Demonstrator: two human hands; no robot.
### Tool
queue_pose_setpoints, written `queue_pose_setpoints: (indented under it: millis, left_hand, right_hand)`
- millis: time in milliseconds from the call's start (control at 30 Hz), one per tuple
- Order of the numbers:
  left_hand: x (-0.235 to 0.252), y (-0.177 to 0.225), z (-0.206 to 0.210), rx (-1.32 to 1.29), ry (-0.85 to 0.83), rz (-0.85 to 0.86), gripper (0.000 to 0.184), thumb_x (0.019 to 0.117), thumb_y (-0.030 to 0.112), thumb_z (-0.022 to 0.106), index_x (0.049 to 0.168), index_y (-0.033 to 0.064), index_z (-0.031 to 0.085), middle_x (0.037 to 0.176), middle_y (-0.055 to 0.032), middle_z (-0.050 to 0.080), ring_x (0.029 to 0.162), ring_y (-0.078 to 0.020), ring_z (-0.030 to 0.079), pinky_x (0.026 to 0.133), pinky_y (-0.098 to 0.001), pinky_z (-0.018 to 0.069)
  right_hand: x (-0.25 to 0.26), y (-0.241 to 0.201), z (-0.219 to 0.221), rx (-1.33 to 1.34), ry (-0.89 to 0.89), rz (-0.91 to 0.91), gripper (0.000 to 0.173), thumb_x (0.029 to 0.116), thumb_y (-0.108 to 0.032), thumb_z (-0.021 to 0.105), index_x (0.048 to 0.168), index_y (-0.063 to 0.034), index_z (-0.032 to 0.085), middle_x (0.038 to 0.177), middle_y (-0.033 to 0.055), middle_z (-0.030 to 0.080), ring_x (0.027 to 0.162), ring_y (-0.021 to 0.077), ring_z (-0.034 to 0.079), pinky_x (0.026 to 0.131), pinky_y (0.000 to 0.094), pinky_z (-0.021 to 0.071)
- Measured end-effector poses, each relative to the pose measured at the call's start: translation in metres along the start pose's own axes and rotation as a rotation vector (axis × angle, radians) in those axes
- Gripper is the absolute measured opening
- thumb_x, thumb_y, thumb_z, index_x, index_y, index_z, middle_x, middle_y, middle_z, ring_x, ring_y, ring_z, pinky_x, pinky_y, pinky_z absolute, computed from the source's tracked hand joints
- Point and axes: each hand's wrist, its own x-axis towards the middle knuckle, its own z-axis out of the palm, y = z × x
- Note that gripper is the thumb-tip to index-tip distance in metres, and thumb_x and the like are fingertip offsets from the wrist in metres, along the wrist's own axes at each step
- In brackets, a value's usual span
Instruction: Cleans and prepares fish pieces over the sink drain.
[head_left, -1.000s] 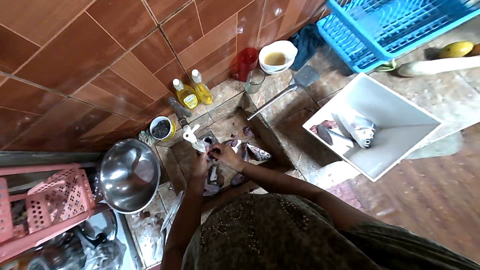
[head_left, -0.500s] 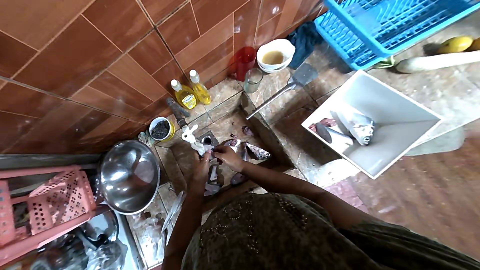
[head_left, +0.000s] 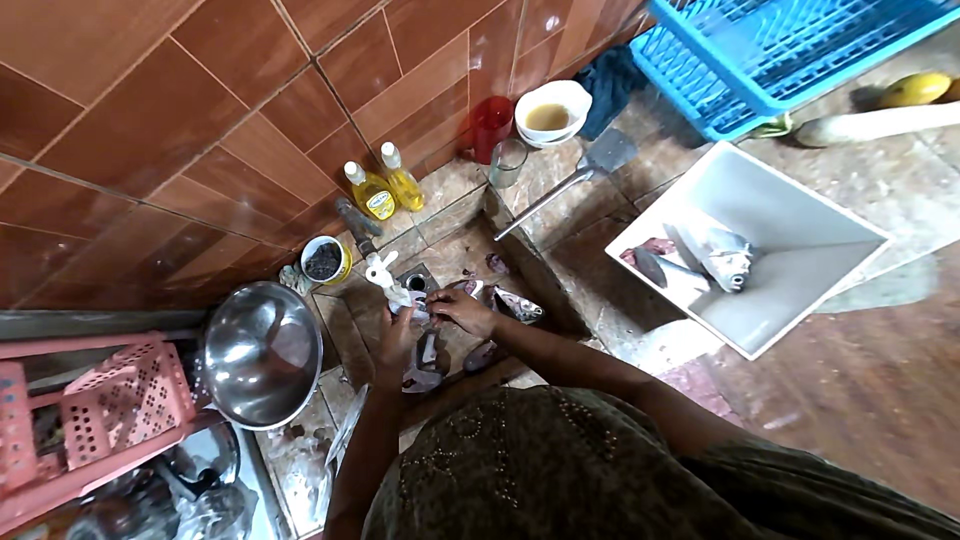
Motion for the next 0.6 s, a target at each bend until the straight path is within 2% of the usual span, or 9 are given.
queue_pose_setpoints:
  millis: [333, 500, 600]
  left_hand:
    - [0.003, 0.003, -0.002, -0.062, 0.02, 0.01, 0.051, 0.1026, 0.009, 0.058, 0.149, -0.0006, 0.038, 0.131, -0.0218, 0.059, 0.109, -0.0277, 0.067, 0.088, -0.0431, 0.0606]
    - [0.003, 0.004, -0.003, -0.034, 0.048, -0.012, 0.05, 0.1039, 0.011, 0.057, 0.15, 0.0019, 0.039, 0.132, -0.021, 0.059, 0.108, -0.0284, 0.068, 0.089, -0.0441, 0.0607]
    - [0.006, -0.002, -0.008, -0.027, 0.053, -0.026, 0.05, 0.1038, 0.008, 0.056, 0.15, 0.0004, 0.038, 0.132, -0.0226, 0.059, 0.108, -0.0288, 0.068, 0.089, -0.0444, 0.0611]
  right_hand:
    - [-0.002, -0.002, -0.013, 0.141, -0.124, -0.023, 0.015, 0.1027, -0.007, 0.053, 0.109, -0.0009, 0.065, 0.092, 0.0043, 0.068, 0.074, 0.0133, 0.067, 0.075, 0.0319, 0.0606]
    - [-0.011, -0.006, -0.021, 0.302, -0.056, 0.071, 0.016, 0.1033, -0.009, 0.052, 0.11, -0.0005, 0.064, 0.092, 0.0061, 0.067, 0.075, 0.0162, 0.067, 0.075, 0.0344, 0.0609]
    - [-0.017, -0.012, -0.029, 0.333, -0.005, 0.108, 0.025, 0.1079, -0.012, 0.043, 0.113, 0.0015, 0.063, 0.098, 0.0097, 0.069, 0.08, 0.0199, 0.069, 0.079, 0.0378, 0.0615]
